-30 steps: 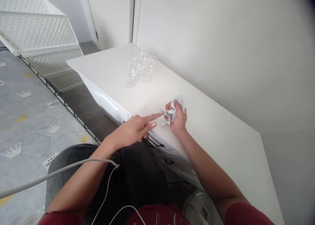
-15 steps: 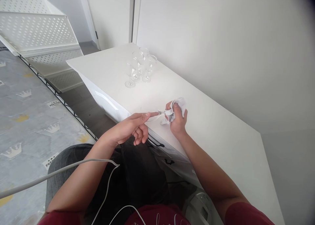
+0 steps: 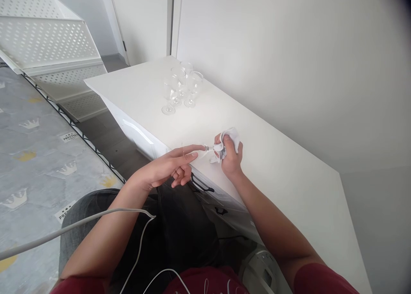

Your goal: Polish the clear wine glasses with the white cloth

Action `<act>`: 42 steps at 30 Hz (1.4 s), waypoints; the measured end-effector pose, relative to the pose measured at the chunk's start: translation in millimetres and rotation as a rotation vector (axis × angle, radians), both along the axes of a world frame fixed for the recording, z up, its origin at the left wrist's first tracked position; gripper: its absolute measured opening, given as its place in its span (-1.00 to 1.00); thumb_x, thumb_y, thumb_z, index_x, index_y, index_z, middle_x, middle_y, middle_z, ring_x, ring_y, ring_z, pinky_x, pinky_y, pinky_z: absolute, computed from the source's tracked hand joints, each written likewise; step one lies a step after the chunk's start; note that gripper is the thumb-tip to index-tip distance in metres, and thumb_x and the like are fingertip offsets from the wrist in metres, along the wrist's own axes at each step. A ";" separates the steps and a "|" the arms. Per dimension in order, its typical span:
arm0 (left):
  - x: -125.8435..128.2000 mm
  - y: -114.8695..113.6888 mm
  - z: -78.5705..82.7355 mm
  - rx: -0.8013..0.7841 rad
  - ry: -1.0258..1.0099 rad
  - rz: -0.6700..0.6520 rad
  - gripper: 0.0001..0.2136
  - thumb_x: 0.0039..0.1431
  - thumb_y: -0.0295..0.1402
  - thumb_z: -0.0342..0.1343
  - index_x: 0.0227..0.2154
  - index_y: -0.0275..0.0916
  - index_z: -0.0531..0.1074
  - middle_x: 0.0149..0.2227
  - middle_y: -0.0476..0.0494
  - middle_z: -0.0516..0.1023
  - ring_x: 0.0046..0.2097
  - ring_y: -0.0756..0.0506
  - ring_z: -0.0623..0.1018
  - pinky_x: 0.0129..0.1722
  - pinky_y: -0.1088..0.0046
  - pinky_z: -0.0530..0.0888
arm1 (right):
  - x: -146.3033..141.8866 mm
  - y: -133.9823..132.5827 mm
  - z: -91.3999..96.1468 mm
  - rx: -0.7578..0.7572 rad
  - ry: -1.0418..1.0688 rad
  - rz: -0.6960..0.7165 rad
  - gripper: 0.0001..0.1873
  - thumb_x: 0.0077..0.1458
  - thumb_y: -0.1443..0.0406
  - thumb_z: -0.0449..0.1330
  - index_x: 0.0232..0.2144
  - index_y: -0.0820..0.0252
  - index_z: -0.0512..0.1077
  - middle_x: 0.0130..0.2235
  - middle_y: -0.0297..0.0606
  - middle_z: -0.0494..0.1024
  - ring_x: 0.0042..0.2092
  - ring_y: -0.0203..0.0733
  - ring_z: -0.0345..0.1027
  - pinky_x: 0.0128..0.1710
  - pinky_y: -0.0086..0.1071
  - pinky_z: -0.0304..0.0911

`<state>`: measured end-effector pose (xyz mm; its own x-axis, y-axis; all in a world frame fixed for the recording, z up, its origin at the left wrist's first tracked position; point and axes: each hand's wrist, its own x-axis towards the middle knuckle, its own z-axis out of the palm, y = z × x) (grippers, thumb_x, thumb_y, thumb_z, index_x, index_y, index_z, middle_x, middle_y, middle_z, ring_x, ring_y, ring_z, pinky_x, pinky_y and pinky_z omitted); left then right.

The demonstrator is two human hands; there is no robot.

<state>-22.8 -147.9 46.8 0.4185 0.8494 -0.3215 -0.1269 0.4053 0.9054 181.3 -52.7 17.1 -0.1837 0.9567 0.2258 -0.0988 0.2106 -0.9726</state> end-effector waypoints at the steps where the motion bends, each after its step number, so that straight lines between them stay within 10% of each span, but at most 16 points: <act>1: -0.1 0.5 -0.9 0.018 0.013 0.008 -0.32 0.41 0.09 0.09 0.47 -0.07 0.21 -0.61 0.02 0.48 -0.63 0.01 0.38 -0.65 0.58 0.25 | 0.2 0.1 0.1 0.003 -0.008 -0.001 -0.51 0.30 -0.09 0.20 -0.49 0.12 0.45 -0.48 -0.33 0.38 -0.52 -0.30 0.18 -0.54 -0.35 0.09; 18: 8.3 1.0 -9.2 0.314 0.318 0.298 -0.49 0.49 -0.01 0.02 0.22 -0.29 0.54 -0.57 0.01 0.50 -0.60 0.03 0.36 -0.47 0.47 0.42 | 4.8 9.6 2.4 -0.008 0.063 -0.383 -0.65 0.29 0.05 0.20 -0.41 0.14 0.52 -0.37 -0.32 0.52 -0.37 -0.25 0.43 -0.40 -0.40 0.37; 23: 10.2 -1.0 -7.6 0.452 0.575 0.520 -0.56 0.49 -0.11 0.01 0.25 -0.20 0.54 -0.60 0.08 0.46 -0.57 0.01 0.37 -0.44 0.47 0.40 | 10.7 12.6 -2.6 0.207 -0.241 -0.092 -0.88 0.21 0.20 0.28 -0.35 0.09 0.56 -0.35 -0.31 0.49 -0.39 -0.23 0.36 -0.47 -0.37 0.27; 29: 15.5 -0.7 -12.6 0.642 0.870 0.588 -0.70 0.49 -0.21 0.02 -0.04 -0.21 0.62 -0.59 0.03 0.48 -0.55 -0.03 0.41 -0.40 0.44 0.35 | 14.8 13.9 -8.8 0.658 -0.595 0.129 -0.76 0.11 0.32 0.31 -0.14 0.01 0.65 0.21 -0.13 0.52 -0.42 -0.28 0.32 -0.38 -0.24 0.31; 42: 28.0 -4.3 -22.0 0.825 1.214 0.627 -0.75 0.52 -0.18 -0.01 -0.22 -0.18 0.45 -0.65 0.09 0.26 -0.64 -0.01 0.26 -0.56 0.46 0.07 | 9.5 4.1 -6.3 0.697 -1.159 0.305 -0.45 0.20 0.26 0.24 0.25 -0.07 0.48 0.49 -0.29 0.26 -0.25 -0.23 0.51 -0.34 -0.30 0.39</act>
<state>5.2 -152.2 24.8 -0.1984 0.8832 0.4249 0.8496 -0.0612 0.5239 190.9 -48.6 10.8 -0.7720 0.5995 0.2114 0.5554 0.7979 -0.2344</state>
